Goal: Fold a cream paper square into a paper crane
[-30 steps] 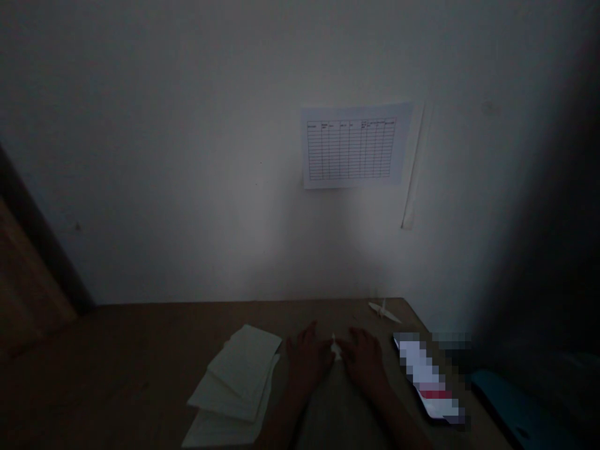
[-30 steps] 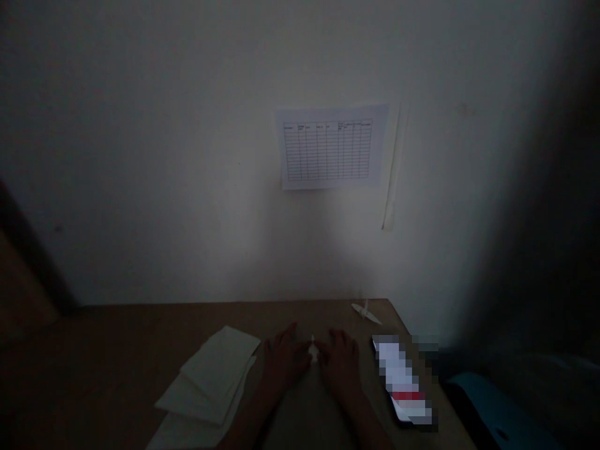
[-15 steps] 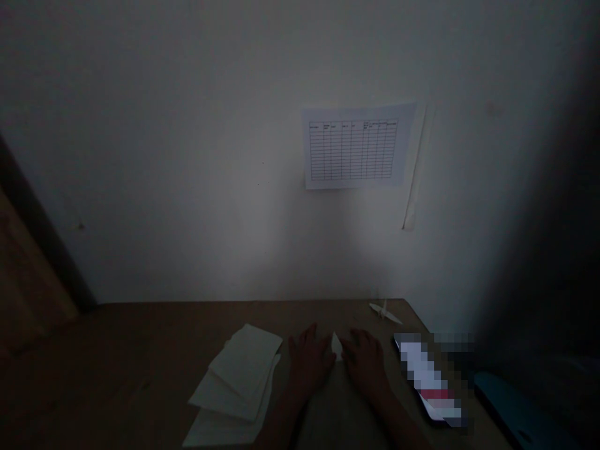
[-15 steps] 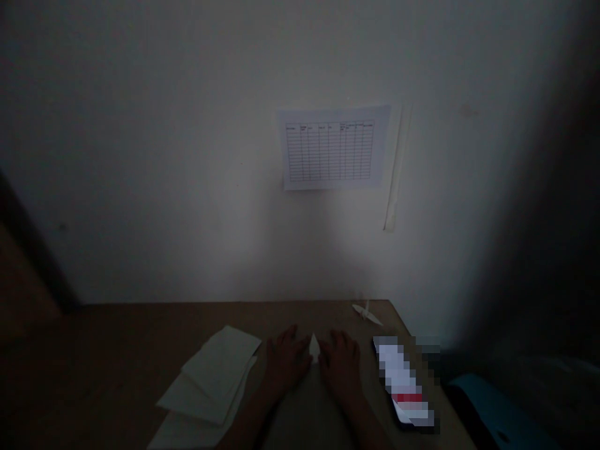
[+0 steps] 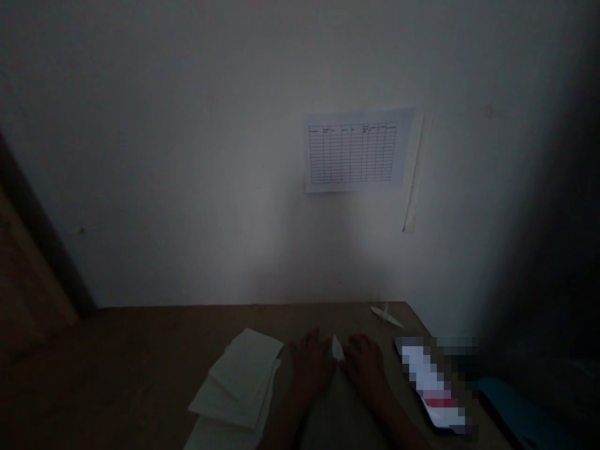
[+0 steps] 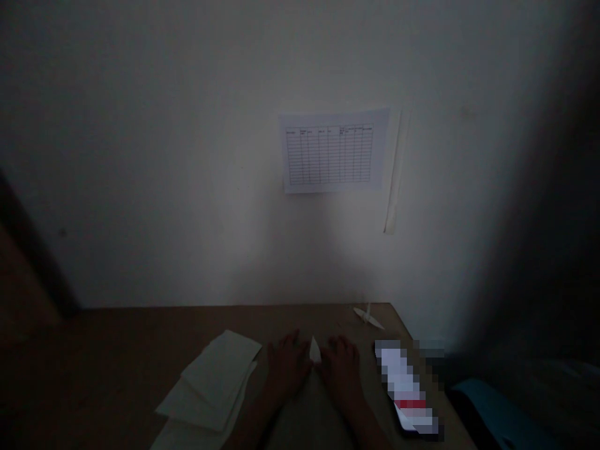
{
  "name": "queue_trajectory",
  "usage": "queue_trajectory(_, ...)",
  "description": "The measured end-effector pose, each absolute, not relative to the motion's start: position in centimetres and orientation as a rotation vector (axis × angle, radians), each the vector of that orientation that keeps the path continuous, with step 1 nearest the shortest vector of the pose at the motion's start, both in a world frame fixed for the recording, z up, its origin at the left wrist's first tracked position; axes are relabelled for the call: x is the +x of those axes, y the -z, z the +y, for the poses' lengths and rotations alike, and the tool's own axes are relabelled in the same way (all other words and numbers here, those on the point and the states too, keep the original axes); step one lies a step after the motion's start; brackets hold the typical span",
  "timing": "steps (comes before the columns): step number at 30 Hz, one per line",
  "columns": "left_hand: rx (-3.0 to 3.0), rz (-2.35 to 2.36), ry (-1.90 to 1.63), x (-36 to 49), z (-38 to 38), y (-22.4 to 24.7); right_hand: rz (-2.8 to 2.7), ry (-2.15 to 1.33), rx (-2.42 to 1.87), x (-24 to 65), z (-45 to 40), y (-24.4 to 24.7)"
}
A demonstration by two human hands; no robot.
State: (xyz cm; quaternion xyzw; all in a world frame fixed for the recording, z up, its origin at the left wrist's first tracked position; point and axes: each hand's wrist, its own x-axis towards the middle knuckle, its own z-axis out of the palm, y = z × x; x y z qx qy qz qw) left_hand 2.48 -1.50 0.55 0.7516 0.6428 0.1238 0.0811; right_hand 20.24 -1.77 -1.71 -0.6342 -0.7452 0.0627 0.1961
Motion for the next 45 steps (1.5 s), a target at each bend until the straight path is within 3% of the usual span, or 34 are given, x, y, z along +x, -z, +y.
queue_trajectory(16,2.213,1.899,-0.484,2.3,-1.6,-0.6,-2.04,-0.19,-1.758,20.3,-1.7,2.3)
queue_trajectory(26,2.192,1.881,-0.565,2.6,-1.3,-0.8,-1.902,-0.07,-1.477,20.9,-0.6,4.4)
queue_trajectory(45,2.192,1.739,-0.834,2.6,-1.5,-1.1,-1.568,-0.348,-1.515,21.7,-1.1,3.5)
